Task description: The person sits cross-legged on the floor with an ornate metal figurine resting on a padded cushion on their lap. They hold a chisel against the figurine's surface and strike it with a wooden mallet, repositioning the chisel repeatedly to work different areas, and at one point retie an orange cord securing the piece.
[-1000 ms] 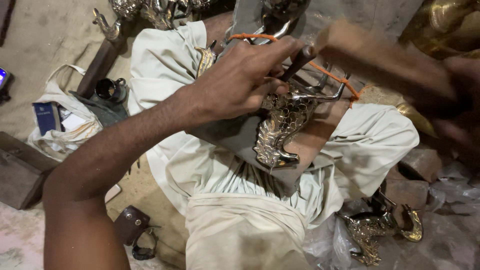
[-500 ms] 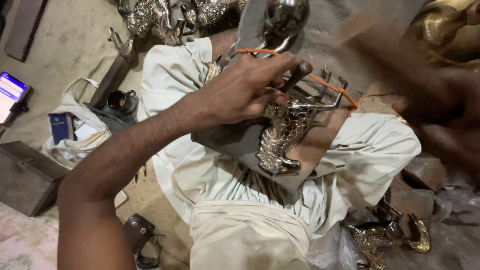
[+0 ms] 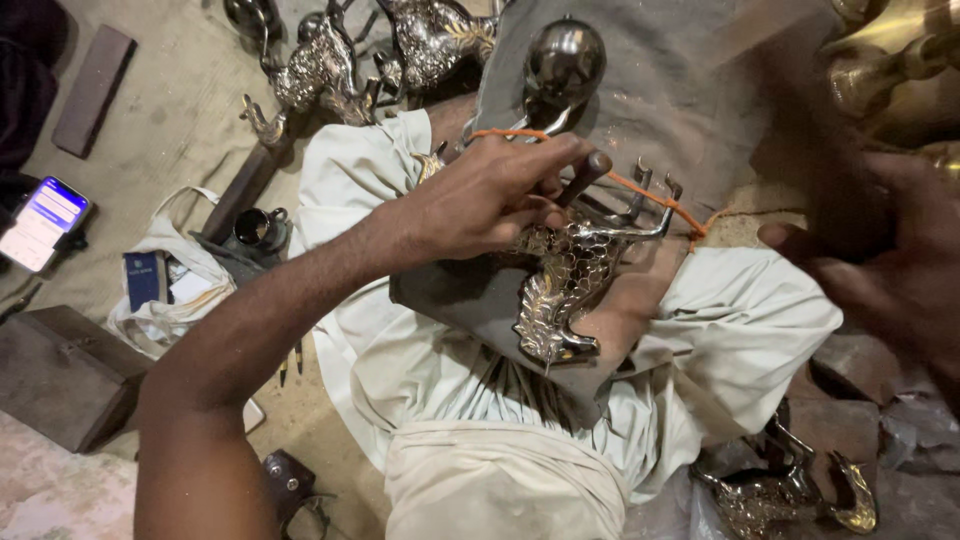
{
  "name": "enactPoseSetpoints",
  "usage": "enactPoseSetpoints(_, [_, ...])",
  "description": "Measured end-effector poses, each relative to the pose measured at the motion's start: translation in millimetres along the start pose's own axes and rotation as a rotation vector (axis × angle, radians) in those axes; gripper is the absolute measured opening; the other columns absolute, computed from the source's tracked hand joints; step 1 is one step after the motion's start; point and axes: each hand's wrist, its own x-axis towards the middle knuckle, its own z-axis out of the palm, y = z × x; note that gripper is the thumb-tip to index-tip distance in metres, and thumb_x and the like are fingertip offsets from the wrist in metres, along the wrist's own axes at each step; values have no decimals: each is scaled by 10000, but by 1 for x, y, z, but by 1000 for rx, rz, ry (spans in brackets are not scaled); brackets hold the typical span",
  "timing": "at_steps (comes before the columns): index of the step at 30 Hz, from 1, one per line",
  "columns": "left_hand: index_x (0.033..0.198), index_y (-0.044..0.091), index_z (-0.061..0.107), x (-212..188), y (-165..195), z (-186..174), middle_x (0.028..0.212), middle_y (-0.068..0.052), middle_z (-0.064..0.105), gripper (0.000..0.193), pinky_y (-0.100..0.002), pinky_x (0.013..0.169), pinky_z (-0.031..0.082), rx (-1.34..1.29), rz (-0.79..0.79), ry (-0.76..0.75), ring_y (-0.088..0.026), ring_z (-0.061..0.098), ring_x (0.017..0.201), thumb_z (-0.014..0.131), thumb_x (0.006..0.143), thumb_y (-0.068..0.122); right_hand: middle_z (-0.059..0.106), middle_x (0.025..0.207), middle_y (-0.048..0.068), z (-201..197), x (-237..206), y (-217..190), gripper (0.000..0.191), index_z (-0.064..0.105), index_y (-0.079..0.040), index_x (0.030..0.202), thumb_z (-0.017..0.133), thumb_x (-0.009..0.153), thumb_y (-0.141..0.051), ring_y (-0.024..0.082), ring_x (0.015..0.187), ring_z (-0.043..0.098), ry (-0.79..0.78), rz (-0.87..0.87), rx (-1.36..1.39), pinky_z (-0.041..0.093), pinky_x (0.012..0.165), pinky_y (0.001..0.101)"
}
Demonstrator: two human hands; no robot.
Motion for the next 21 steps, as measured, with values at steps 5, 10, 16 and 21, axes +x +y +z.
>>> enactPoseSetpoints(5, [1400, 8, 475, 3, 2, 0, 800, -115, 658, 609, -449, 651, 479, 3, 33, 20, -280, 684, 719, 791, 880, 34, 706, 842, 162, -3, 4, 2, 514, 674, 4, 1214, 883, 790, -198, 183, 694, 693, -95, -90, -98, 548, 637, 345])
enactPoseSetpoints(10, [1343, 38, 499, 4, 6, -4, 832, -103, 653, 522, -457, 677, 471, 7, -45, -32, -264, 681, 760, 793, 911, 58, 708, 818, 161, -5, 5, 0, 521, 677, -13, 1196, 905, 790, -246, 203, 674, 701, -89, -7, -103, 562, 644, 354])
enactPoseSetpoints(16, [1273, 52, 495, 9, 10, -10, 828, -105, 635, 462, -473, 678, 464, -1, -69, -71, -271, 665, 763, 795, 926, 102, 704, 887, 167, -5, 5, -2, 625, 603, 6, 1239, 872, 768, -304, 232, 763, 712, 102, -156, -8, 561, 671, 364])
enactPoseSetpoints(21, [1357, 66, 509, 12, 14, -12, 809, -108, 619, 523, -476, 664, 460, -29, -79, -76, -263, 647, 739, 783, 914, 105, 713, 888, 179, -6, 3, 8, 671, 586, 10, 1311, 897, 783, -264, 250, 759, 722, 95, 2, 3, 564, 683, 370])
